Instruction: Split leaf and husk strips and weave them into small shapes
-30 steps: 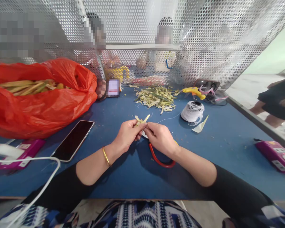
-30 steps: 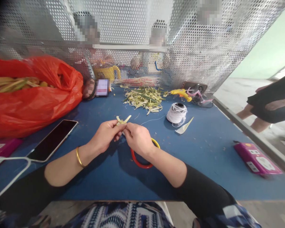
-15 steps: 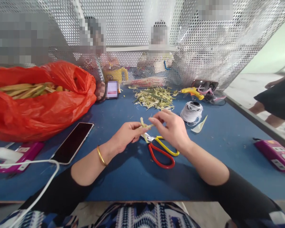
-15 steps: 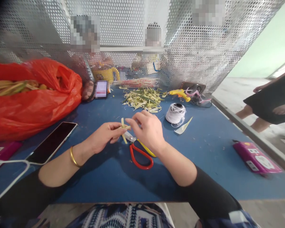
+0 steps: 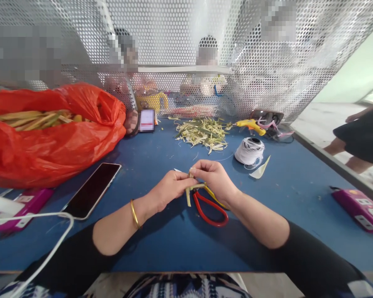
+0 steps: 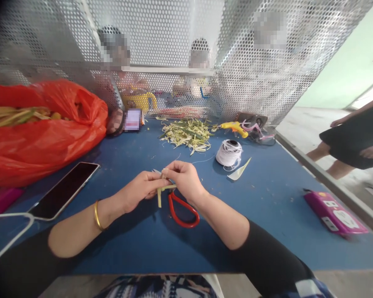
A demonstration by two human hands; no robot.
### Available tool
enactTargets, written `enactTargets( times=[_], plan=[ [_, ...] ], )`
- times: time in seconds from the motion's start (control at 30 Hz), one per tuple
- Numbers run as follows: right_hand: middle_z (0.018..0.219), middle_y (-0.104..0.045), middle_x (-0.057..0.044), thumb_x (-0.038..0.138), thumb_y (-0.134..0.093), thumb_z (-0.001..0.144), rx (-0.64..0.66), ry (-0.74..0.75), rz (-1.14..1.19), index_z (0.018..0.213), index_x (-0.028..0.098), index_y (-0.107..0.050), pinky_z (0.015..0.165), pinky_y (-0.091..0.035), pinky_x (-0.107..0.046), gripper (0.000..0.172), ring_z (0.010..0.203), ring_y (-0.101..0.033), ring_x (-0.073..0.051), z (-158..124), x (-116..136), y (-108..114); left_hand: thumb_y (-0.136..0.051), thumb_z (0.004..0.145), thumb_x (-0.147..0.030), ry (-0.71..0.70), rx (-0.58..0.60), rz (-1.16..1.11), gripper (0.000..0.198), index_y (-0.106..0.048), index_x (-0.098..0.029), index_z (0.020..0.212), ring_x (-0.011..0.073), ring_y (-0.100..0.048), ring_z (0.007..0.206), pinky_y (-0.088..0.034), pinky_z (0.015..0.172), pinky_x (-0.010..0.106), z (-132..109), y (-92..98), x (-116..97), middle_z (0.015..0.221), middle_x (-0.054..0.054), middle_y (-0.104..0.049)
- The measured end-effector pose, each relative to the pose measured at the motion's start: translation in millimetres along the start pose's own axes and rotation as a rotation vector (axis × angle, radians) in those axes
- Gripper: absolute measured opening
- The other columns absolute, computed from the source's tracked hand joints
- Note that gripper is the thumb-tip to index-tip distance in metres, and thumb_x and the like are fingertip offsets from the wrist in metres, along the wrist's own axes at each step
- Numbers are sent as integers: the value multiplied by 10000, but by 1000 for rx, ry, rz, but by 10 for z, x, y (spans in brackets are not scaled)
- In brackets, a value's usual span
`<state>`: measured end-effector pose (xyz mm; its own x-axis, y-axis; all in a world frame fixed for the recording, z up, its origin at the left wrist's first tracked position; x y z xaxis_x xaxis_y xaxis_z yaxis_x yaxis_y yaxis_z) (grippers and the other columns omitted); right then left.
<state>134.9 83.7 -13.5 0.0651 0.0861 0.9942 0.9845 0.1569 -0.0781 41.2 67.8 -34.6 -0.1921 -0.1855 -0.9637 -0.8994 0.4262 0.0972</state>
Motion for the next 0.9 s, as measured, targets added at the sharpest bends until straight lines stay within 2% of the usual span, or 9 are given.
enactTargets(
  times=[0.23, 0.47, 0.57, 0.67, 0.73, 0.83, 0.9],
  plan=[
    [500, -509, 43, 332, -655, 604, -144, 58, -74, 552, 176, -550, 486, -308, -234, 195, 501, -404, -85, 10, -2, 90, -626, 718, -340, -8, 48, 16, 252, -625, -155, 548, 72, -255, 466, -200, 481, 243, -54, -110, -68, 447, -70, -351],
    [494, -467, 55, 331, -647, 620, -143, 65, -124, 563, 185, -544, 464, -290, -232, 187, 487, -375, -83, 4, -6, 79, -674, 701, -393, -51, 106, -10, 254, -694, -147, 641, 71, -211, 448, -131, 451, 255, -73, -198, -51, 446, -74, -298],
    [525, -497, 47, 362, -673, 625, -101, 63, -97, 573, 183, -554, 480, -321, -233, 221, 499, -402, -84, 65, 36, 113, -655, 714, -464, -51, 60, -58, 330, -700, -139, 677, 70, -232, 432, -147, 444, 247, -48, -121, -47, 437, -74, -300],
    [579, -551, 23, 440, -698, 646, -139, 58, -54, 627, 170, -613, 551, -377, -235, 283, 568, -476, -96, 128, 94, 247, -630, 729, -531, -45, -37, -164, 401, -696, -135, 727, 69, -303, 425, -181, 436, 228, -14, 36, -66, 456, -55, -378],
    [614, -568, 14, 494, -722, 636, -160, -4, -14, 688, 160, -650, 573, -389, -234, 346, 596, -501, -97, 149, 54, 308, -612, 734, -567, -18, -68, -240, 443, -680, -129, 724, 67, -338, 427, -186, 425, 219, 9, 108, -55, 490, -33, -439],
    [628, -576, 10, 528, -763, 593, -22, -136, 69, 699, 146, -647, 546, -375, -228, 413, 556, -483, -81, 133, -81, 174, -603, 738, -585, 7, -77, -313, 458, -641, -130, 690, 62, -357, 420, -196, 412, 208, 40, 148, -26, 510, -22, -471],
    [619, -584, 13, 498, -792, 568, 84, -158, 120, 697, 138, -647, 523, -347, -218, 409, 526, -451, -64, 94, -107, 45, -632, 731, -557, 5, -68, -331, 423, -628, -135, 700, 61, -372, 431, -214, 414, 198, 52, 141, -10, 528, -23, -485]
  ],
)
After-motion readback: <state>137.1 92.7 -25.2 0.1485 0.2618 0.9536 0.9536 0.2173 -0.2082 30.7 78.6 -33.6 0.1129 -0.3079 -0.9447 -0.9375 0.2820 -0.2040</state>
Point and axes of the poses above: each hand's wrist, its own z-axis towards the middle knuckle, its own y-axis out of the back of the hand, x = y × z, the point moved 9 cm from there along z, towards the middle knuckle
